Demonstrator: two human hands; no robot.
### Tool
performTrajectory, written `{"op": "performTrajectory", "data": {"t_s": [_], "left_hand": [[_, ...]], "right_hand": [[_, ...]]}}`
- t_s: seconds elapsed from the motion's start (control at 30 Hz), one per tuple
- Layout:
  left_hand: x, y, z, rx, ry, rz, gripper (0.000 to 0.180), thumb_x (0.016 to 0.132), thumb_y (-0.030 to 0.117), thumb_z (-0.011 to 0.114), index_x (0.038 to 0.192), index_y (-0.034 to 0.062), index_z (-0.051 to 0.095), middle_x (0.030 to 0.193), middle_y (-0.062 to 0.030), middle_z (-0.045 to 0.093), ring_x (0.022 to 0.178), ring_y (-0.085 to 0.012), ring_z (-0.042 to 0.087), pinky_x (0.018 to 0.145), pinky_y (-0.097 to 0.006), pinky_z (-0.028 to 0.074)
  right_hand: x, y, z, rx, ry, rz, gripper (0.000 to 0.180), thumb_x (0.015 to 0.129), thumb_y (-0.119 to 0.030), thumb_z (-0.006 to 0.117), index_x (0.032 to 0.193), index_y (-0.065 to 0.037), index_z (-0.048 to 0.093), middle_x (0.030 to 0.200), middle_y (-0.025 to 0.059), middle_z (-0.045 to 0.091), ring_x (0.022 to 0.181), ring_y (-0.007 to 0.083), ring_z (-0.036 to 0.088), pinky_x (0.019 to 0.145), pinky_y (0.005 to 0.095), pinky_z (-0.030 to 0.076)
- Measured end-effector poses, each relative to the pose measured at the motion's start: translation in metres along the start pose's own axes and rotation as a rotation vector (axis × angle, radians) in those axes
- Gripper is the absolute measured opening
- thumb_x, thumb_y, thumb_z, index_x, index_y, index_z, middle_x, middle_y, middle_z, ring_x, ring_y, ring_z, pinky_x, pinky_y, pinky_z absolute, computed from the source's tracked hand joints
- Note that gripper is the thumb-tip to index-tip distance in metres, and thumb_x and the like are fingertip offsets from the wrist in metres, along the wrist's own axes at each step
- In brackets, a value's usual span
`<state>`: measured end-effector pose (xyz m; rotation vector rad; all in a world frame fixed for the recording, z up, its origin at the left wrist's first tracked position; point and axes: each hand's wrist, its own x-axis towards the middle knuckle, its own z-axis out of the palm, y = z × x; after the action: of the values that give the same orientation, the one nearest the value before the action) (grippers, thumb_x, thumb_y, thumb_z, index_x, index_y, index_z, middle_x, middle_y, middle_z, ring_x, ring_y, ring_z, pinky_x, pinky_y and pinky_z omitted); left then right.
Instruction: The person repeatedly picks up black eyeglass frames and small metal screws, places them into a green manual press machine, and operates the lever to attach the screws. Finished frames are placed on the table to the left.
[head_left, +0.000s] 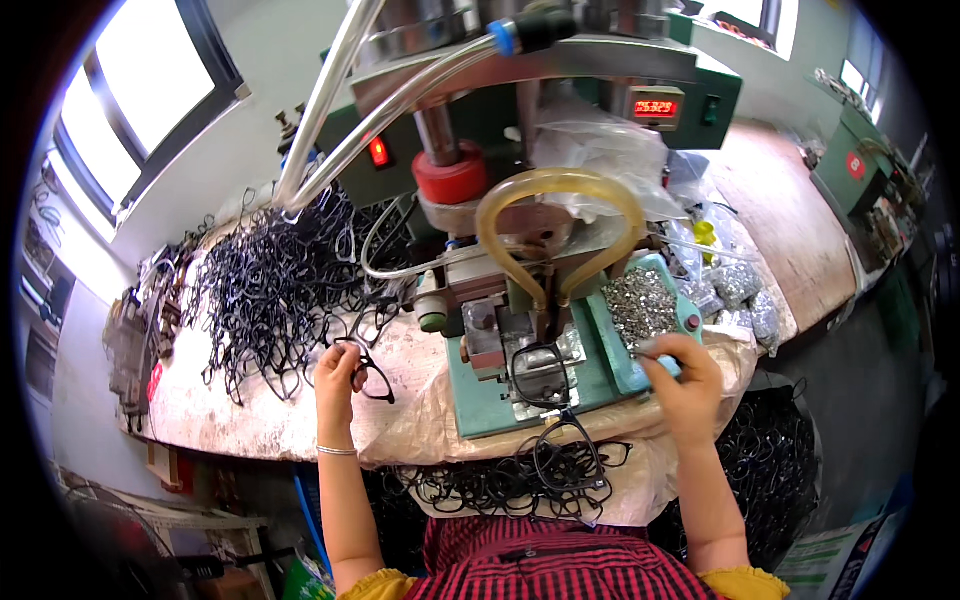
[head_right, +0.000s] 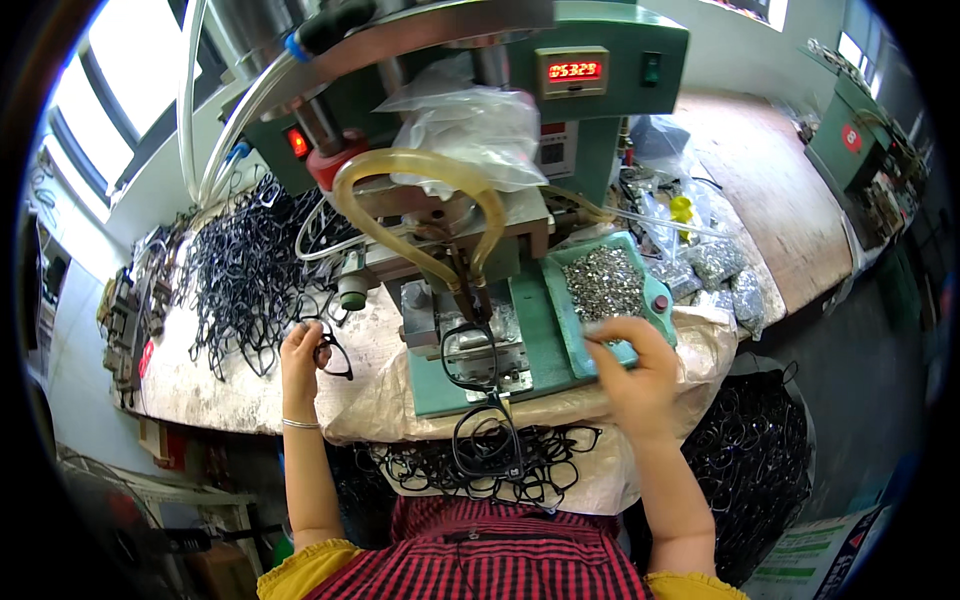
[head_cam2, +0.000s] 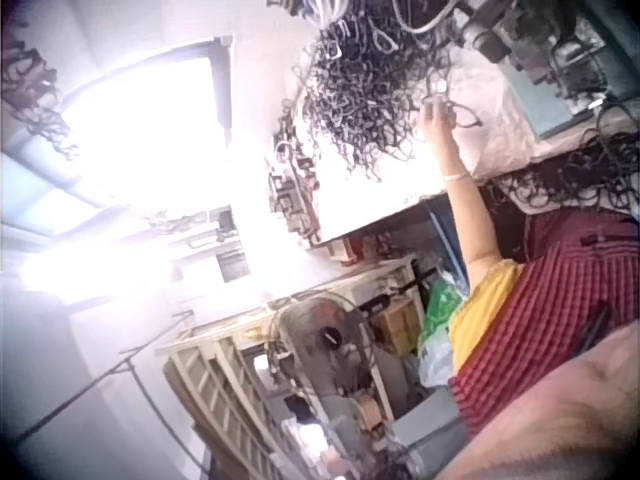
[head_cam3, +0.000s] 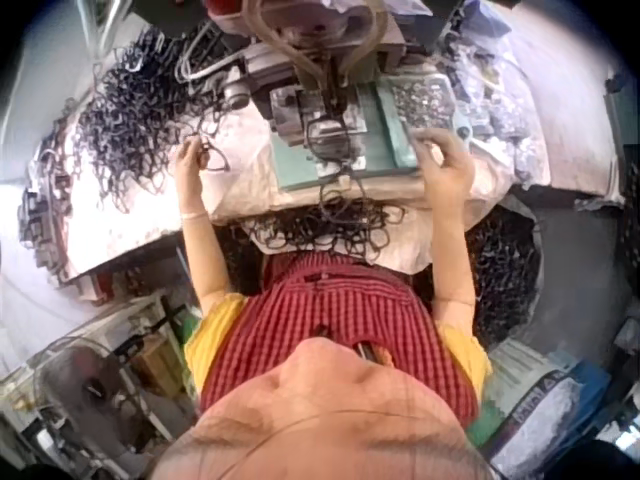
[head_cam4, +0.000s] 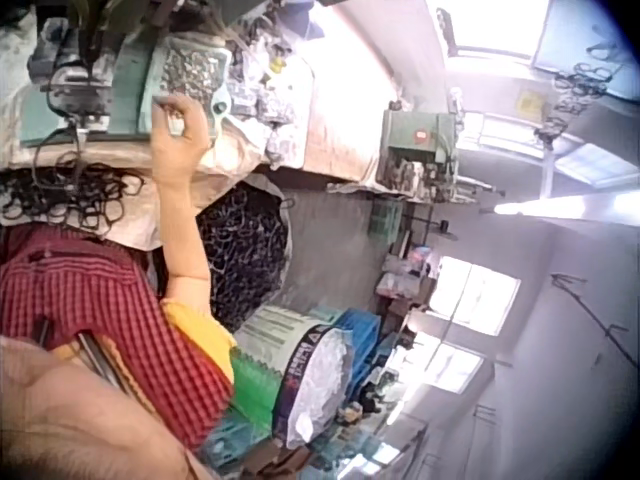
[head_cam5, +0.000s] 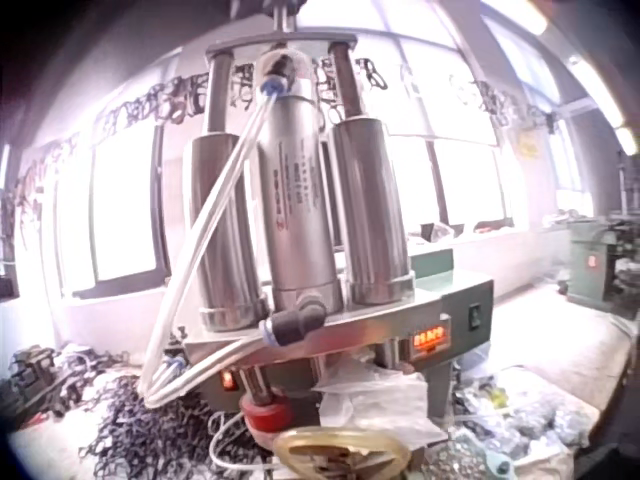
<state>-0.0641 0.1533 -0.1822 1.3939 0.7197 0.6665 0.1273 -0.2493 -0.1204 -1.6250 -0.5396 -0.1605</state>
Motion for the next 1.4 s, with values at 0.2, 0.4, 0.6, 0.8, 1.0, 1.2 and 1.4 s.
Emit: {"op": "performTrajectory", "data": {"t_s": [0.2, 0.4, 0.6, 0.8, 1.0, 1.2, 1.4], "left_hand": [[-0.006, -0.022, 0.029, -0.263, 0.007, 0.005, 0.013, 0.101, 0.02, 0.056, 0.099, 0.007, 0.058, 0.085, -0.0057, 0.062, 0.066, -0.0164, 0.063, 0.054, -0.026, 0.05], [-0.051, -0.004, 0.063, -0.425, 0.06, 0.143, 0.015, 0.103, 0.017, 0.055, 0.106, 0.0039, 0.062, 0.093, -0.0068, 0.067, 0.078, -0.0198, 0.069, 0.07, -0.028, 0.056], [-0.094, 0.129, 0.124, -0.298, -0.357, 0.931, 0.019, 0.103, 0.018, 0.054, 0.112, 0.0022, 0.06, 0.104, -0.017, 0.064, 0.095, -0.0243, 0.064, 0.077, -0.04, 0.059], [-0.096, 0.148, 0.154, -0.126, -0.238, 0.964, 0.009, 0.095, 0.005, 0.061, 0.1, -0.0014, 0.065, 0.094, -0.0179, 0.071, 0.085, -0.0245, 0.069, 0.074, -0.034, 0.057], [-0.106, 0.111, 0.166, 0.423, -0.599, 1.322, 0.025, 0.077, 0.017, 0.074, 0.102, 0.0124, 0.075, 0.106, -0.0032, 0.074, 0.077, -0.0201, 0.062, 0.083, -0.041, 0.052], [-0.102, 0.103, 0.162, 0.513, -0.648, 1.339, 0.025, 0.075, 0.018, 0.077, 0.099, 0.0143, 0.077, 0.106, -0.0025, 0.074, 0.073, -0.0201, 0.057, 0.084, -0.042, 0.052], [-0.109, 0.086, 0.155, 0.448, -0.534, 1.311, 0.03, 0.077, 0.013, 0.077, 0.106, 0.0118, 0.074, 0.113, -0.0062, 0.072, 0.084, -0.0249, 0.064, 0.093, -0.043, 0.05]], "right_hand": [[0.038, -0.027, 0.073, 0.19, -0.134, -0.014, 0.025, 0.079, 0.001, 0.072, 0.101, 0.0, 0.06, 0.09, 0.006, 0.067, 0.086, 0.013, 0.065, 0.081, 0.0272, 0.051], [0.025, -0.025, 0.082, 0.398, -0.101, 0.092, 0.031, 0.081, 0.002, 0.07, 0.108, 0.001, 0.056, 0.099, 0.0047, 0.063, 0.09, 0.0101, 0.062, 0.082, 0.0234, 0.048], [0.026, -0.037, 0.084, 0.533, -0.164, 0.135, 0.039, 0.081, 0.003, 0.069, 0.116, 0.001, 0.053, 0.106, 0.0071, 0.063, 0.095, 0.0109, 0.062, 0.089, 0.0261, 0.047], [0.015, -0.069, 0.071, 0.362, -0.224, 0.092, 0.043, 0.08, 0.002, 0.064, 0.123, 0.0, 0.056, 0.115, 0.0126, 0.066, 0.109, 0.0223, 0.063, 0.099, 0.0349, 0.046], [0.044, 0.022, 0.02, -0.679, -0.111, -0.202, 0.026, 0.075, -0.008, 0.07, 0.1, -0.006, 0.072, 0.12, 0.0191, 0.063, 0.121, 0.0379, 0.055, 0.105, 0.0465, 0.042], [0.04, 0.07, -0.004, -0.698, -0.031, -0.197, 0.015, 0.07, -0.01, 0.078, 0.083, -0.005, 0.074, 0.117, 0.0206, 0.065, 0.122, 0.038, 0.055, 0.105, 0.0444, 0.043], [0.039, 0.062, 0.005, -0.722, 0.0, -0.239, 0.01, 0.08, -0.006, 0.071, 0.089, -0.003, 0.073, 0.109, 0.0163, 0.069, 0.109, 0.0341, 0.062, 0.095, 0.0418, 0.048]]}}
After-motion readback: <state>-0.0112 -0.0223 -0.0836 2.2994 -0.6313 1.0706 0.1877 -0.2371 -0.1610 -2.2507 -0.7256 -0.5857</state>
